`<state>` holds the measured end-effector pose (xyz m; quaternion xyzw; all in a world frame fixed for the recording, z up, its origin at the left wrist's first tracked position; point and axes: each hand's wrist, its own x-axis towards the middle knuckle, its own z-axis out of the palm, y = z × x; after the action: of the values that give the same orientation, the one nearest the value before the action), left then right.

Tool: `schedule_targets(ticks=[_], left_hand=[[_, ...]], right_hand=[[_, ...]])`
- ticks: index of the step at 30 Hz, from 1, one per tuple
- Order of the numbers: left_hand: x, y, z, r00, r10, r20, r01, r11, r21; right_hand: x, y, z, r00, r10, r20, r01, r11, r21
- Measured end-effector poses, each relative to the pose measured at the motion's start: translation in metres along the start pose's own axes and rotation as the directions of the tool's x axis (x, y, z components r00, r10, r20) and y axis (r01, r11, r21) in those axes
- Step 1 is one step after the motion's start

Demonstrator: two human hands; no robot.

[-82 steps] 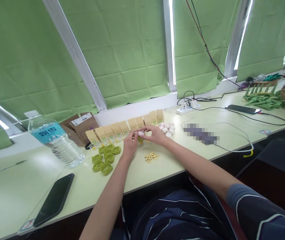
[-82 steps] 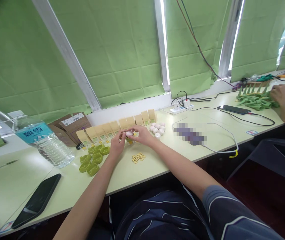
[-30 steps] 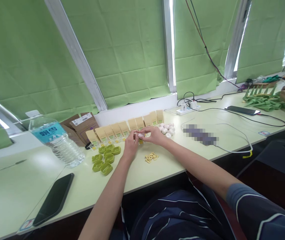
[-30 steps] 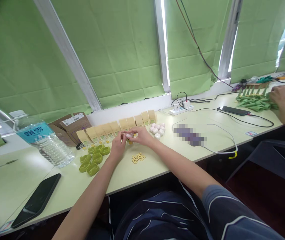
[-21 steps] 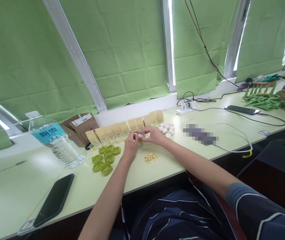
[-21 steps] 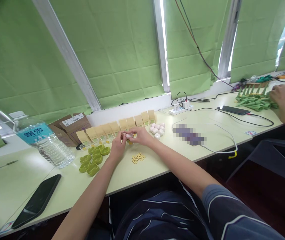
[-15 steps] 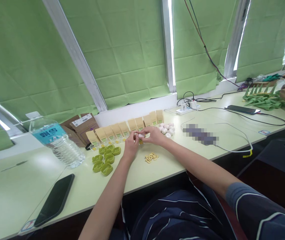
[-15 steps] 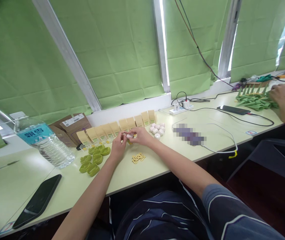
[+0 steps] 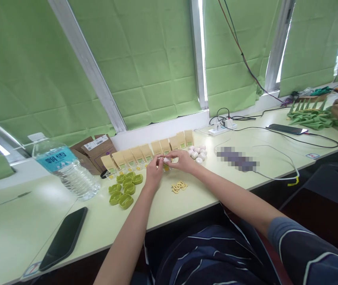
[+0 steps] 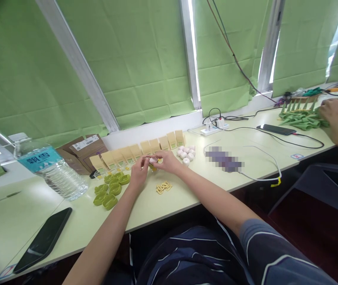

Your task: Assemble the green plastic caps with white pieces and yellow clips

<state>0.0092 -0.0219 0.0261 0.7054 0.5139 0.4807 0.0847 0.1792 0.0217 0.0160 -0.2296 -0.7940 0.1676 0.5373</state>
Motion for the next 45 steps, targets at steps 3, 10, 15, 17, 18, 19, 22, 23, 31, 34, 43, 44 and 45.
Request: schedule_targets(ticks=[3,10,15,17,18,19,22,23,31,34,43,44,45], left_hand=[[0.001,0.001,-0.001,1.0,-0.001,-0.017,0.001,1.0,-0.007],[0.0,-0.004,-0.001,0.994,0.106,0.038,-0.103,0.993,-0.058],[-0.001,-0.002,0.002,0.986,0.164,0.03,-0.164,0.986,0.011],[-0.001,-0.001,0.002,0.985,0.171,0.032,-0.172,0.984,0.04],[-0.001,-0.002,0.003,0.985,0.17,0.034,-0.172,0.984,0.048],[0.0,-0.002,0.003,0.985,0.168,0.034,-0.169,0.984,0.053],[0.001,-0.005,0.003,0.987,0.161,0.026,-0.162,0.985,0.052],[0.001,-0.006,0.003,0.987,0.159,0.02,-0.16,0.986,0.051],[0.001,-0.009,0.003,0.987,0.158,-0.022,-0.156,0.985,0.077],[0.001,-0.009,0.003,0.986,0.169,-0.011,-0.167,0.983,0.08],[0.0,-0.01,0.002,0.983,0.186,0.015,-0.186,0.98,0.065],[0.0,-0.009,0.002,0.983,0.183,0.016,-0.184,0.981,0.066],[0.0,-0.009,0.002,0.984,0.179,0.018,-0.18,0.981,0.069]], right_hand=[[0.0,-0.002,-0.002,0.997,0.081,-0.007,-0.081,0.997,0.018],[0.002,-0.004,-0.006,0.982,0.191,-0.005,-0.188,0.972,0.139],[0.003,-0.001,-0.005,0.978,0.209,0.002,-0.206,0.96,0.188],[0.002,-0.001,-0.005,0.978,0.209,0.007,-0.206,0.959,0.193],[0.002,-0.002,-0.005,0.978,0.209,0.011,-0.207,0.958,0.197],[0.002,-0.002,-0.004,0.978,0.21,0.013,-0.208,0.957,0.2],[0.001,-0.003,-0.004,0.975,0.22,0.016,-0.218,0.953,0.208],[0.001,-0.004,-0.004,0.975,0.222,0.018,-0.221,0.953,0.208],[-0.001,-0.004,-0.004,0.973,0.23,0.032,-0.231,0.944,0.235],[-0.001,-0.004,-0.004,0.976,0.215,0.035,-0.217,0.951,0.219],[-0.002,-0.008,-0.006,0.975,0.214,0.057,-0.221,0.952,0.212],[-0.002,-0.008,-0.006,0.975,0.213,0.059,-0.221,0.952,0.213],[-0.002,-0.008,-0.006,0.975,0.213,0.059,-0.221,0.952,0.213]])
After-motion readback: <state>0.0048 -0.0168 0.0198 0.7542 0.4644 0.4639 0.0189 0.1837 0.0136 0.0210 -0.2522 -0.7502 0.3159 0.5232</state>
